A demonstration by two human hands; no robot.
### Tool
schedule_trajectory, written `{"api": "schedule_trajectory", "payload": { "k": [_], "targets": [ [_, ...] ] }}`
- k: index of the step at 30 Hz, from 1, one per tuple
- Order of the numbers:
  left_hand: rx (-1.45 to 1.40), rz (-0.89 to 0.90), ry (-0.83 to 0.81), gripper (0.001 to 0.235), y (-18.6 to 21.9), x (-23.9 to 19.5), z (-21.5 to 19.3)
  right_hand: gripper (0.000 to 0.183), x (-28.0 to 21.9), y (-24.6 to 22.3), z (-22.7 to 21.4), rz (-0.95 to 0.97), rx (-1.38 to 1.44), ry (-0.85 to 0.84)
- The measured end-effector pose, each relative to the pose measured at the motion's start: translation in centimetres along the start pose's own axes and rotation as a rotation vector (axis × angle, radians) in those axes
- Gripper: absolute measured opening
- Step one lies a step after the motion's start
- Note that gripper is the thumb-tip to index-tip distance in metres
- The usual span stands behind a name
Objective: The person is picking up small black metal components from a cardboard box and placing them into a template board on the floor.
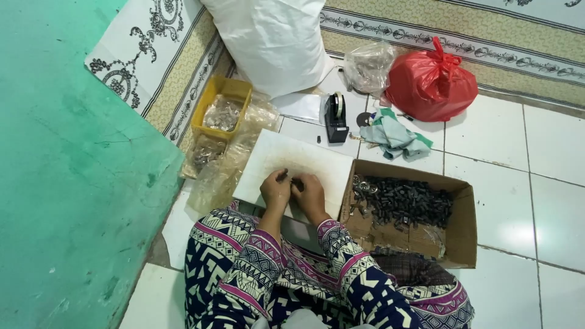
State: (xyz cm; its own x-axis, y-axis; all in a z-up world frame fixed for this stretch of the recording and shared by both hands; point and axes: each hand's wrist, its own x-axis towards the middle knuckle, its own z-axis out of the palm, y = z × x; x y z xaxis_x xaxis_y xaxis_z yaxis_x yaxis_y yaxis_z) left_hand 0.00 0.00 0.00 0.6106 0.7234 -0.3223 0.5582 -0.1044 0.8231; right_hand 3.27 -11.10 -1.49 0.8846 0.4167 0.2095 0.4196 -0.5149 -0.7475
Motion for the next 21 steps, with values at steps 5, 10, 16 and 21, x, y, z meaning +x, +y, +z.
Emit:
{"api": "schedule_trajectory", "payload": {
  "k": [5, 10, 16, 21],
  "targets": [
    [-0.054, 0.155, 0.127, 0.033, 0.9, -0.7, 0.3, 0.034, 0.1, 1.9, 1.2, -0.18, -0.067, -0.027],
    [-0.115, 0.508, 0.226, 0.033, 2.3, -2.8, 1.5, 0.039, -0.2, 2.5, -0.4, -0.143, -0.031, -0.08],
    [-0.119, 0.81, 0.131, 0.027, 4.5, -6.4, 4.9, 0.033, -1.8, 6.3, -7.8, -0.124, -0.045, -0.068],
    [0.021, 0.958, -0.284, 0.02, 3.1, -8.2, 12.4, 0.03, -3.1, 13.7, -17.4, 0.265, -0.306, -0.189]
  ]
}}
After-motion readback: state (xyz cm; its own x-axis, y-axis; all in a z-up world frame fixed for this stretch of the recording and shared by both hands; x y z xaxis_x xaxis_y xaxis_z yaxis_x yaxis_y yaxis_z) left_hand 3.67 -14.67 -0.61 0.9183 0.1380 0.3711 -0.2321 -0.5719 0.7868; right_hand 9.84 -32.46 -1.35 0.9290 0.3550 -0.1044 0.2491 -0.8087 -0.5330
